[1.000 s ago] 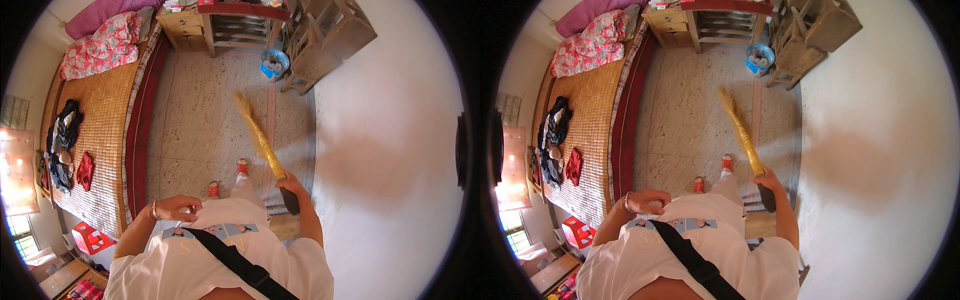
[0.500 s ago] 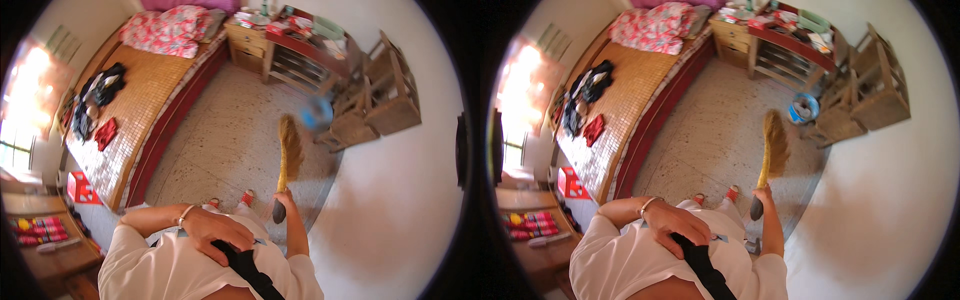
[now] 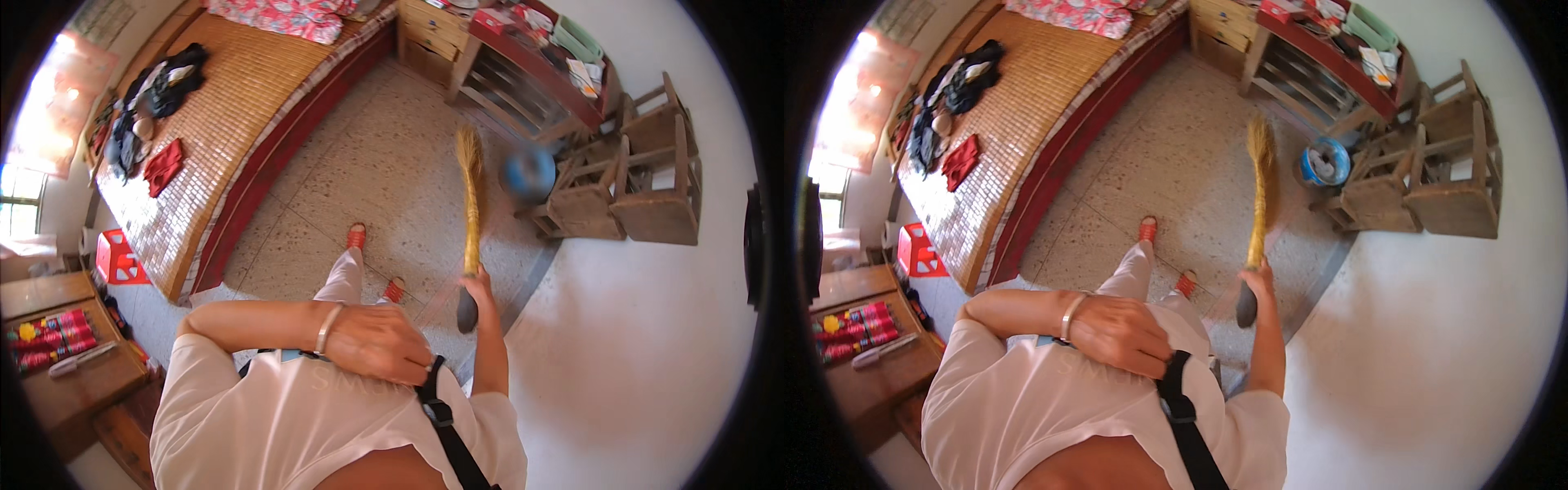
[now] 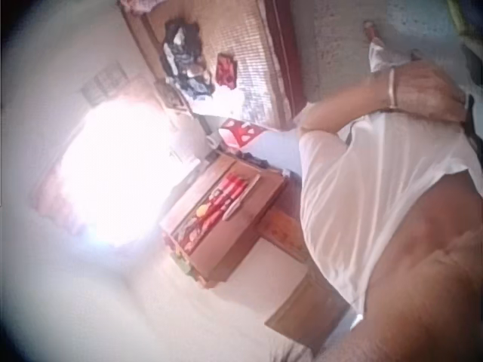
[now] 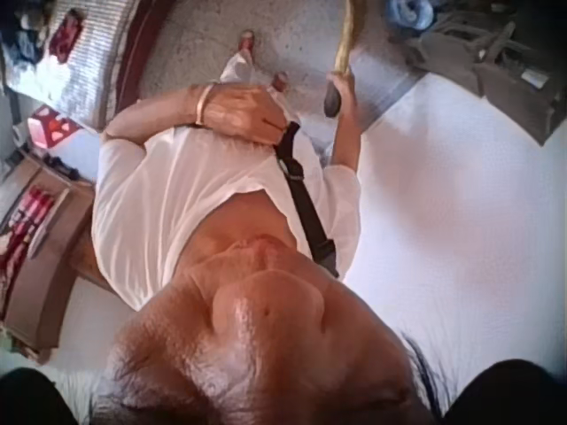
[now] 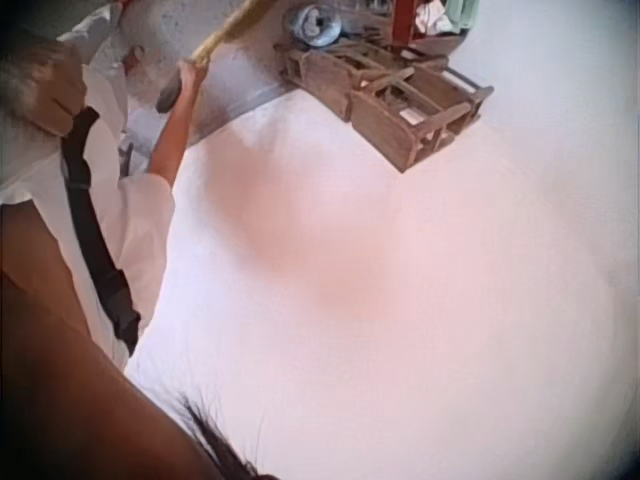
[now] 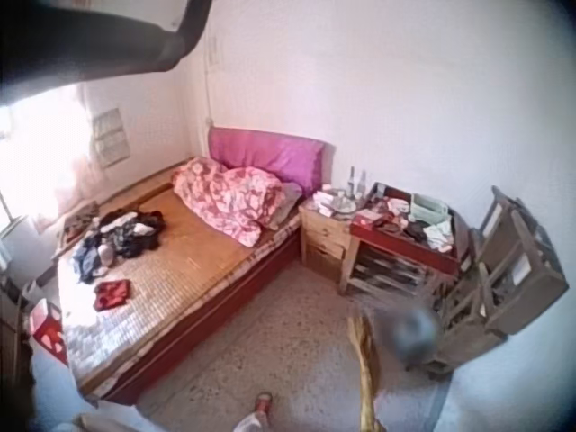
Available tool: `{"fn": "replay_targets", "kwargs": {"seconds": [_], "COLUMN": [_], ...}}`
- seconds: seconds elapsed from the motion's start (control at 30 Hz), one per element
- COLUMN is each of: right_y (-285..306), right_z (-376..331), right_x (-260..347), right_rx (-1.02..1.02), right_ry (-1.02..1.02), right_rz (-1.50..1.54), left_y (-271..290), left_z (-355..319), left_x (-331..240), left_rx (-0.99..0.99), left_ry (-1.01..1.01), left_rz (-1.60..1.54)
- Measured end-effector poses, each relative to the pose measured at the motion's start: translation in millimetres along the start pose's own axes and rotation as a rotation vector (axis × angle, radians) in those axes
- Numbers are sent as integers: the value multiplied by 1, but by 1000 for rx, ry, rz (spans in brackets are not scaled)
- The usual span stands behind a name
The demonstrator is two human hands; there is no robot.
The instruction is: The person sweeps the floor using a traditional straw broom and a dustpan. They move from an outdoor concrete area into a bedroom, sweeping debris into the dustpan. The person also moves a wooden chair and a red plastic stool to access the floor underneath them.
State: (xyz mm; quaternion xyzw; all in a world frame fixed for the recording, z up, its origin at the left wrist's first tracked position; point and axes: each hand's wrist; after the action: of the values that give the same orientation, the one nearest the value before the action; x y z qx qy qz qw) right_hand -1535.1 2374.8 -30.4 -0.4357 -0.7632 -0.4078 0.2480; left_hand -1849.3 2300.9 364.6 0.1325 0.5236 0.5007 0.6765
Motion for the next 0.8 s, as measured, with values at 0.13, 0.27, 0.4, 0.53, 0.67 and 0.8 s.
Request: {"fn": "replay_targets", "kwargs": {"seconds": [0.13,0.27,0.4,0.53,0.67,0.8], "right_y": [-43,-42,-14,-38,-79,-122], "right_z": [41,17,6,56,172,208], "right_x": [25,101,126,152,159,196], "right_rx": [-94,65,41,-67,-192,-67], "right_ry": [-171,-129,-139,-109,-249,-267], "right_rz": [-98,-41,192,61,-65,-100], "left_y": [45,84,108,127,140,139], "left_z": [-24,-56,-103,-151,-188,-225], "left_x": [28,73,123,153,178,188], "left_rx": [41,50,153,227,384,430], "left_ry": [-4,106,261,426,514,658], "left_rz": [17,-38,-171,-405,-591,-743]}}
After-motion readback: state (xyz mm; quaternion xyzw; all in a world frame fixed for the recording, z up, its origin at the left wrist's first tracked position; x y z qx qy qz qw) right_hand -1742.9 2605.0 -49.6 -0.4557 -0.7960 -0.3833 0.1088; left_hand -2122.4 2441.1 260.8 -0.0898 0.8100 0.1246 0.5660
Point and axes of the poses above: each hand's wrist, its own z-axis towards the middle knuckle, its own y-axis out of the back of the hand, x = y × z, and after that the axes turned 15 degrees about z, right-handed
